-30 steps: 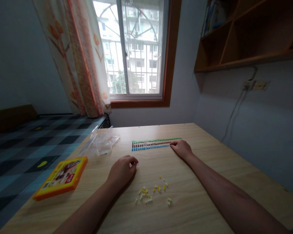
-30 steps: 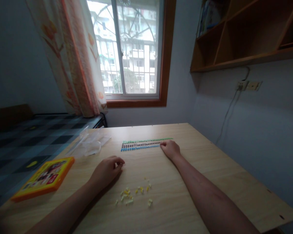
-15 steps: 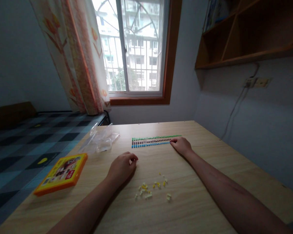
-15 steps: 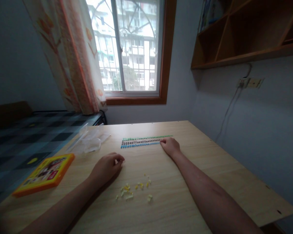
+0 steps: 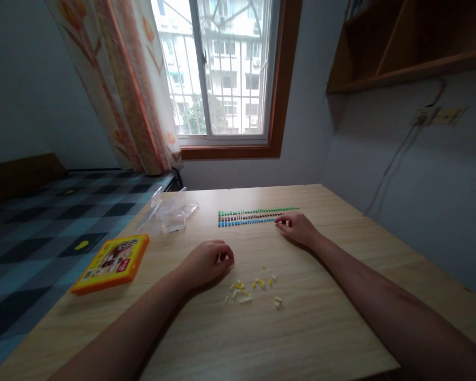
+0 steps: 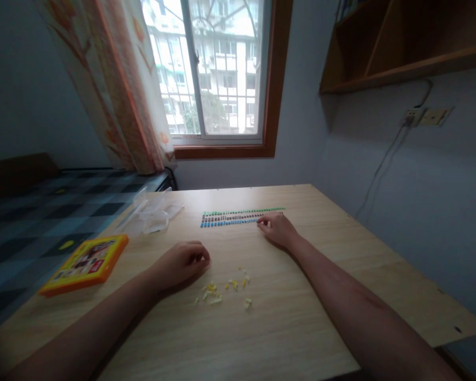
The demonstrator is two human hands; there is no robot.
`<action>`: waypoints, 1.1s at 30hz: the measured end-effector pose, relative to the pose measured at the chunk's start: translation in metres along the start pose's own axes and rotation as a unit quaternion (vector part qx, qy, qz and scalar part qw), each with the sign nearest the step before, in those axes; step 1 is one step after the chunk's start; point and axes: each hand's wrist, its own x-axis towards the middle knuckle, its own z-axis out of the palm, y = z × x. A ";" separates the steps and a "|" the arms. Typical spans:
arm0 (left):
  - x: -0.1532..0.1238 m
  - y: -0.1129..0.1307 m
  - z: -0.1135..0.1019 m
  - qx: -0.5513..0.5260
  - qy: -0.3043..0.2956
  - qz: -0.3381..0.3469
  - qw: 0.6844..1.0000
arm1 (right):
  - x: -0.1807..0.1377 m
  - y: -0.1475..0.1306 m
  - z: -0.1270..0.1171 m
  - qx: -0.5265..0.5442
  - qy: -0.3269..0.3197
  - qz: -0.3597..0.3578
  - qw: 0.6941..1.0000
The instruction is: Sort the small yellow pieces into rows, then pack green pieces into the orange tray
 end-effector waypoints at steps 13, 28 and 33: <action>-0.007 0.011 -0.011 -0.078 -0.161 -0.017 0.984 | -0.020 -0.045 0.002 0.039 -0.064 -0.147 0.986; -0.007 0.012 -0.008 -0.101 -0.197 -0.031 0.975 | -0.038 -0.087 -0.039 0.146 -0.518 -0.038 0.842; -0.006 0.008 -0.009 -0.108 -0.191 -0.014 0.976 | -0.045 -0.101 -0.038 0.027 -0.522 -0.071 0.849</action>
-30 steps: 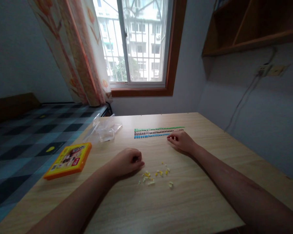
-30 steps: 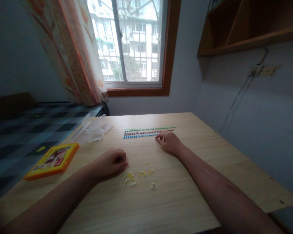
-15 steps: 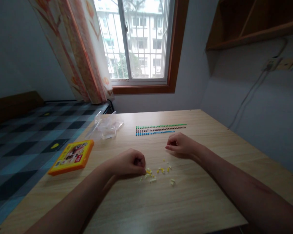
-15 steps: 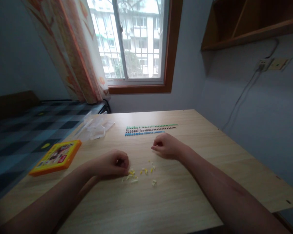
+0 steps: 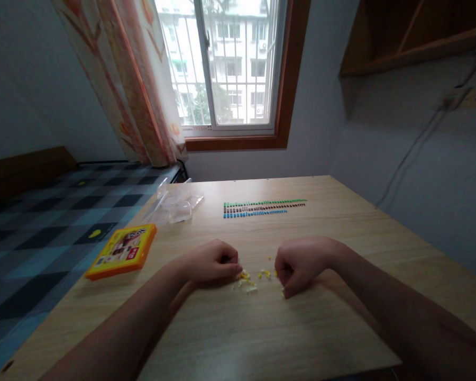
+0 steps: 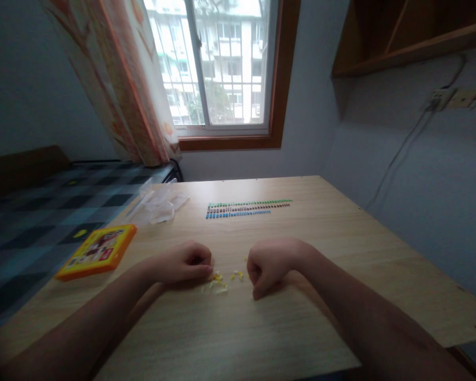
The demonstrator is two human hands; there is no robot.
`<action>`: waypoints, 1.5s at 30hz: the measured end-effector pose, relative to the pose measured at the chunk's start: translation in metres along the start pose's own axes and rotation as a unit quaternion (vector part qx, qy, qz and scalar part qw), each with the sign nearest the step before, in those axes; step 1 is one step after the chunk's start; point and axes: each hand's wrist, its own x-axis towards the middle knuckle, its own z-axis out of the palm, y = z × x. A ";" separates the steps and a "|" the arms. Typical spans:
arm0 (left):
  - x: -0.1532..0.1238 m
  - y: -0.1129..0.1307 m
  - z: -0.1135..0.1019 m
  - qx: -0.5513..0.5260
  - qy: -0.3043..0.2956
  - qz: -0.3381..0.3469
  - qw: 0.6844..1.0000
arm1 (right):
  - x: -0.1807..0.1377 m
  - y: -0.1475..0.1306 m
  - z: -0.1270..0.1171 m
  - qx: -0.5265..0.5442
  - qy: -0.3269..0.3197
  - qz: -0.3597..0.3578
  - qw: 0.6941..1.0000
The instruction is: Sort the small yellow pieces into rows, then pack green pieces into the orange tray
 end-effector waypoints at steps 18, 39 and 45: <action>0.000 -0.007 -0.006 -0.116 0.000 -0.015 0.993 | 0.001 0.003 0.002 -0.013 0.083 -0.032 0.996; 0.001 -0.013 -0.005 -0.133 0.008 -0.016 0.991 | 0.000 0.004 -0.001 -0.009 0.103 -0.046 0.994; 0.002 -0.013 -0.003 -0.143 0.040 -0.015 0.989 | 0.003 0.030 -0.014 0.050 0.232 -0.054 0.970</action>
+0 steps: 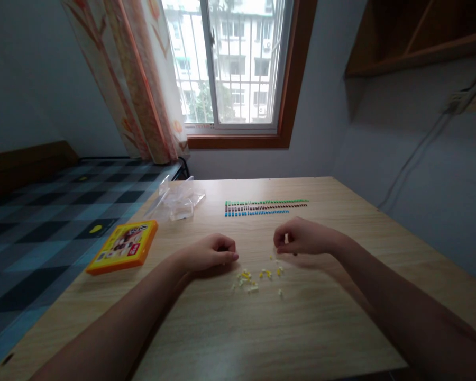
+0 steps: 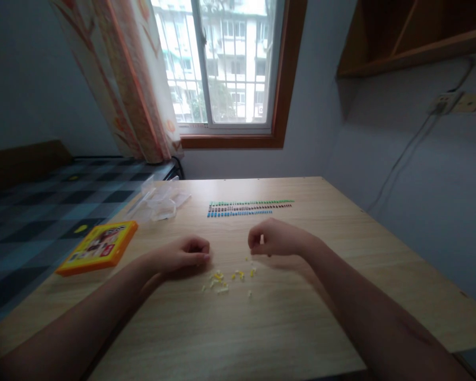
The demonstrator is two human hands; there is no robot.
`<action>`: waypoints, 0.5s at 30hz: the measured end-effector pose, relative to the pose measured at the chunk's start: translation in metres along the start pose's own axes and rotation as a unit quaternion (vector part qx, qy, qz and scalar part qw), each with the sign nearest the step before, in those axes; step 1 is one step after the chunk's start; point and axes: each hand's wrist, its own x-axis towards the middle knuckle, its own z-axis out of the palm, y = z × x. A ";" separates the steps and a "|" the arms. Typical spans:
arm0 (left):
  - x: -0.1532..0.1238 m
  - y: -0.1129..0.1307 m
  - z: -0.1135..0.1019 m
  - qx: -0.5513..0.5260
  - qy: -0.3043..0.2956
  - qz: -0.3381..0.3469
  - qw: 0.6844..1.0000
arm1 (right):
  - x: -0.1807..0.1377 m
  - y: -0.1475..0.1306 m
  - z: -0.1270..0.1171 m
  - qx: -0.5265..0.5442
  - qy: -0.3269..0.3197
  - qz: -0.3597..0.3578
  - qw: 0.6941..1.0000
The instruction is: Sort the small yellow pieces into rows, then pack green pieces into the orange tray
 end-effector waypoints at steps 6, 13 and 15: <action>0.005 -0.007 0.004 0.058 0.083 0.038 0.994 | 0.015 0.022 0.015 -0.061 0.110 -0.008 0.992; 0.008 0.000 0.009 0.215 0.169 0.071 0.959 | 0.016 0.004 0.037 -0.099 0.180 -0.076 0.976; 0.009 0.001 0.010 0.227 0.171 0.081 0.955 | 0.019 0.002 0.042 -0.113 0.187 -0.094 0.971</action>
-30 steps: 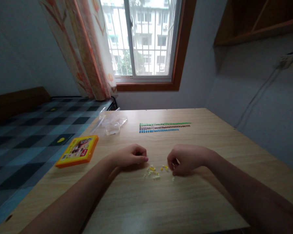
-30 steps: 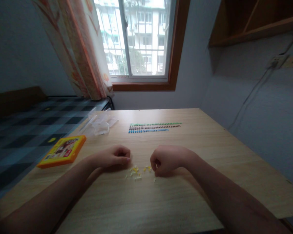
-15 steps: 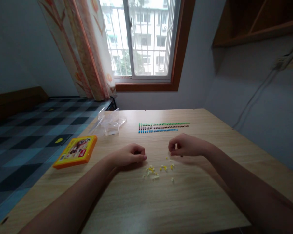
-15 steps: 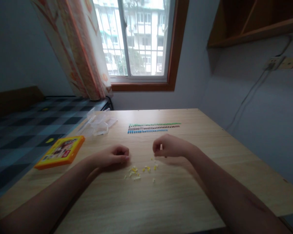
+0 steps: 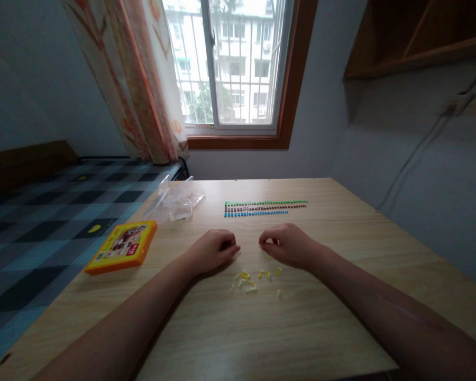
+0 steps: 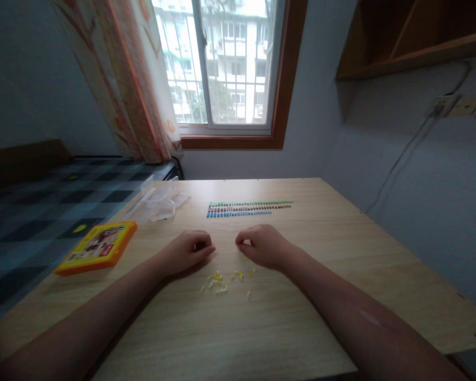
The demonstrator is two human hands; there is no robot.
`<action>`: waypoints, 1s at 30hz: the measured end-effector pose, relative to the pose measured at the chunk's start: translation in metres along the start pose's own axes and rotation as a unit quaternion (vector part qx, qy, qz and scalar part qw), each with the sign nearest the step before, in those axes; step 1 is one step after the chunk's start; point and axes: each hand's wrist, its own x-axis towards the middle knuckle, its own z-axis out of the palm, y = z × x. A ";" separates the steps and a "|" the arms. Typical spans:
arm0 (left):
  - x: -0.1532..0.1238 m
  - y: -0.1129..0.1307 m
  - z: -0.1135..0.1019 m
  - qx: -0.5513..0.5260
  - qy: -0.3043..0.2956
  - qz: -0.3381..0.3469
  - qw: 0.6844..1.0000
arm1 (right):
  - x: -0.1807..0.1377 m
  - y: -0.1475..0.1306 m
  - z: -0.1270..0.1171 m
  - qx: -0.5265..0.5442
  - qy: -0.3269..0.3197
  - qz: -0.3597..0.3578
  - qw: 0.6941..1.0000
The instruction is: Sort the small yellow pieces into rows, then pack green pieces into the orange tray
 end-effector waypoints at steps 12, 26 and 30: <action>0.002 0.000 0.003 0.037 0.004 0.009 0.999 | 0.009 0.023 0.014 -0.009 0.029 -0.088 0.996; 0.003 0.001 0.002 0.066 0.013 -0.021 0.998 | 0.010 0.025 0.016 -0.009 0.033 -0.040 0.999; 0.004 0.001 0.003 0.083 0.007 -0.015 0.996 | 0.011 0.024 0.019 -0.002 0.038 -0.054 0.998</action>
